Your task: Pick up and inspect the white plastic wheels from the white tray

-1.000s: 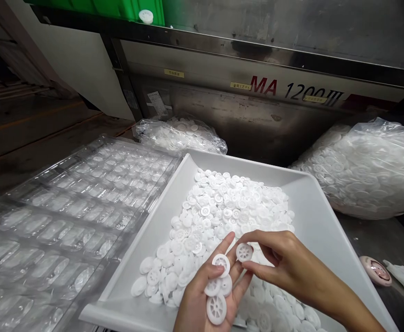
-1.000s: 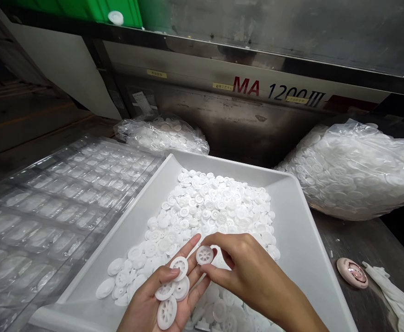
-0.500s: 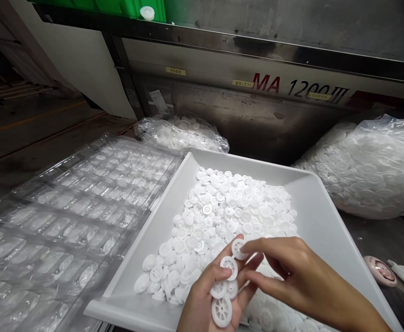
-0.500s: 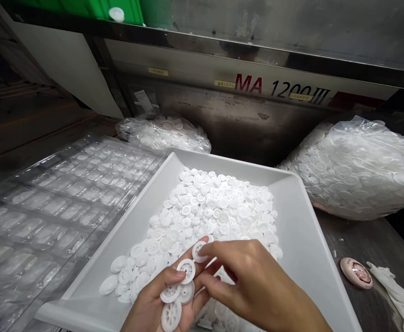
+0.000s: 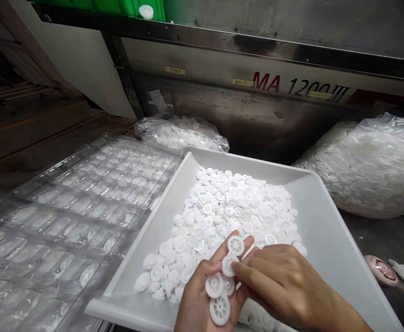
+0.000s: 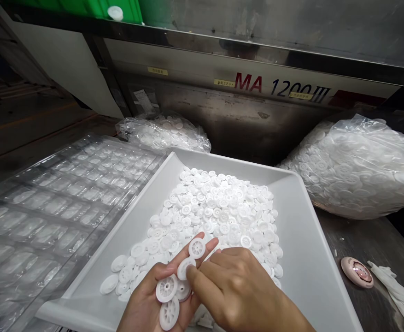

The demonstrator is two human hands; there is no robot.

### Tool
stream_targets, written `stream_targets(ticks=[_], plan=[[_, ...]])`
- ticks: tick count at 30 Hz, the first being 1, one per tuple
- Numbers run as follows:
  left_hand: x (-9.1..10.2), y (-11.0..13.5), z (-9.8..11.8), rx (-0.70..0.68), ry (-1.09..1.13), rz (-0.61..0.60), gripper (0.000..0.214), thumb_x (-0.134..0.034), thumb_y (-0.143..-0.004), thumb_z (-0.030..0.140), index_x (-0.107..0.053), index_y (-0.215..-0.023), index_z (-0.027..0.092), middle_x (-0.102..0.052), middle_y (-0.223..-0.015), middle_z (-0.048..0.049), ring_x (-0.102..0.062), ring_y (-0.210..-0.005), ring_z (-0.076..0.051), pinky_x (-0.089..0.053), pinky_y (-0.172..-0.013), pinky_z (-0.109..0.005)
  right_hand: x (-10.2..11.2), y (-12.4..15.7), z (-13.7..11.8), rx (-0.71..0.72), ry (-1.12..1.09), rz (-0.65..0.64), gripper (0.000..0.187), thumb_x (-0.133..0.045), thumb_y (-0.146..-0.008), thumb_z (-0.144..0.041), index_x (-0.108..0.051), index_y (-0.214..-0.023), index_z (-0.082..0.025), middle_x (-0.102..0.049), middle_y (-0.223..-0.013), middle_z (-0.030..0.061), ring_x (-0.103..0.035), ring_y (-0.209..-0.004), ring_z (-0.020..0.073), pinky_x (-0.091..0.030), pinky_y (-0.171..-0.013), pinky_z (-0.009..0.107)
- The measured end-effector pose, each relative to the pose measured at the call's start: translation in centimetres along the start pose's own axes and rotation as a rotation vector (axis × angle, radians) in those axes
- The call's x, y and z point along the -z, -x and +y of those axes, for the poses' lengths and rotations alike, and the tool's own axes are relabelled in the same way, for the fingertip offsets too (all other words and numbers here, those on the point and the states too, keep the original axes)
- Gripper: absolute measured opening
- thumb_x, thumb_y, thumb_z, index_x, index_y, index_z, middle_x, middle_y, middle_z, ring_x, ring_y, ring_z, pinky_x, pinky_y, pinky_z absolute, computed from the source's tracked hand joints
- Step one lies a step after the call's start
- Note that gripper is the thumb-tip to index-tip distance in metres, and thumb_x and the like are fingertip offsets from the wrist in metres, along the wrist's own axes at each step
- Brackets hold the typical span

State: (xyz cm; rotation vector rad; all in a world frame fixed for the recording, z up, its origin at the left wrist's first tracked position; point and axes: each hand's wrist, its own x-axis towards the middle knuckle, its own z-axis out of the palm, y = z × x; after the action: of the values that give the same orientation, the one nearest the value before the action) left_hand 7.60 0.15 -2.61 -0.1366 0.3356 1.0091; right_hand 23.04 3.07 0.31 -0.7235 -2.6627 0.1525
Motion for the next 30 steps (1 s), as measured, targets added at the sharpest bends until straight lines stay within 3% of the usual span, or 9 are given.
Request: stream_targets(ticks=[4,7,11,17,23,30], plan=[[-0.4,0.1,0.0,-0.070,0.020,0.013,0.064,-0.029,-0.085,0.018,-0.004,-0.143,0.005,-0.054,-0.129,-0.0182,-0.045,-0.123,-0.025,-0.025,-0.110,-0.042,0.8,0.7,0.9,0.029,0.009,0.150,0.011,-0.054,-0.082,-0.001,-0.054,-0.080,-0.012,-0.045,-0.056,-0.0022,-0.033,-0.050,0.0114,-0.023,-0.047,0.028],[-0.7,0.2,-0.1,-0.110,-0.002,0.054,0.061,-0.027,-0.086,0.017,-0.007,-0.142,0.005,-0.054,-0.130,-0.0176,-0.045,-0.123,-0.027,-0.023,-0.112,-0.044,1.4,1.0,1.6,0.009,0.058,0.171,0.014,-0.055,-0.081,0.000,-0.052,-0.079,-0.014,-0.041,-0.056,-0.0030,-0.029,-0.050,0.0114,-0.021,-0.048,0.029],[-0.6,0.2,-0.1,-0.130,-0.011,0.065,0.058,-0.028,-0.086,0.016,-0.014,-0.141,0.005,-0.054,-0.129,-0.0188,-0.045,-0.123,-0.028,-0.024,-0.111,-0.044,1.2,1.2,2.0,-0.028,0.083,0.117,0.018,-0.053,-0.080,0.001,-0.050,-0.076,-0.016,-0.037,-0.057,-0.0038,-0.025,-0.050,0.0119,-0.018,-0.049,0.030],[0.2,-0.1,-0.2,-0.139,0.019,-0.005,0.064,-0.032,-0.083,0.017,-0.009,-0.142,0.005,-0.051,-0.132,-0.0199,-0.041,-0.125,-0.029,-0.028,-0.110,-0.043,0.5,1.2,1.8,-0.076,0.088,0.027,0.019,-0.047,-0.080,0.002,-0.053,-0.074,-0.015,-0.036,-0.057,-0.0036,-0.023,-0.050,0.0124,-0.016,-0.049,0.031],[0.1,-0.1,-0.2,-0.141,0.023,0.038,0.072,-0.033,-0.083,0.016,0.008,-0.142,0.008,-0.053,-0.130,-0.0217,-0.043,-0.124,-0.029,-0.030,-0.109,-0.042,1.2,1.1,1.9,-0.099,0.050,-0.030,0.015,-0.047,-0.086,-0.005,-0.057,-0.083,-0.015,-0.041,-0.059,-0.0038,-0.030,-0.051,0.0122,-0.019,-0.049,0.030],[0.3,-0.3,0.1,-0.131,0.044,0.082,0.076,-0.037,-0.081,0.016,0.005,-0.143,0.012,-0.055,-0.127,-0.0196,-0.045,-0.123,-0.027,-0.032,-0.107,-0.042,1.7,0.8,0.8,-0.106,-0.099,0.004,0.016,-0.050,-0.089,-0.013,-0.056,-0.074,-0.015,-0.045,-0.055,-0.0049,-0.036,-0.050,0.0103,-0.026,-0.050,0.029]])
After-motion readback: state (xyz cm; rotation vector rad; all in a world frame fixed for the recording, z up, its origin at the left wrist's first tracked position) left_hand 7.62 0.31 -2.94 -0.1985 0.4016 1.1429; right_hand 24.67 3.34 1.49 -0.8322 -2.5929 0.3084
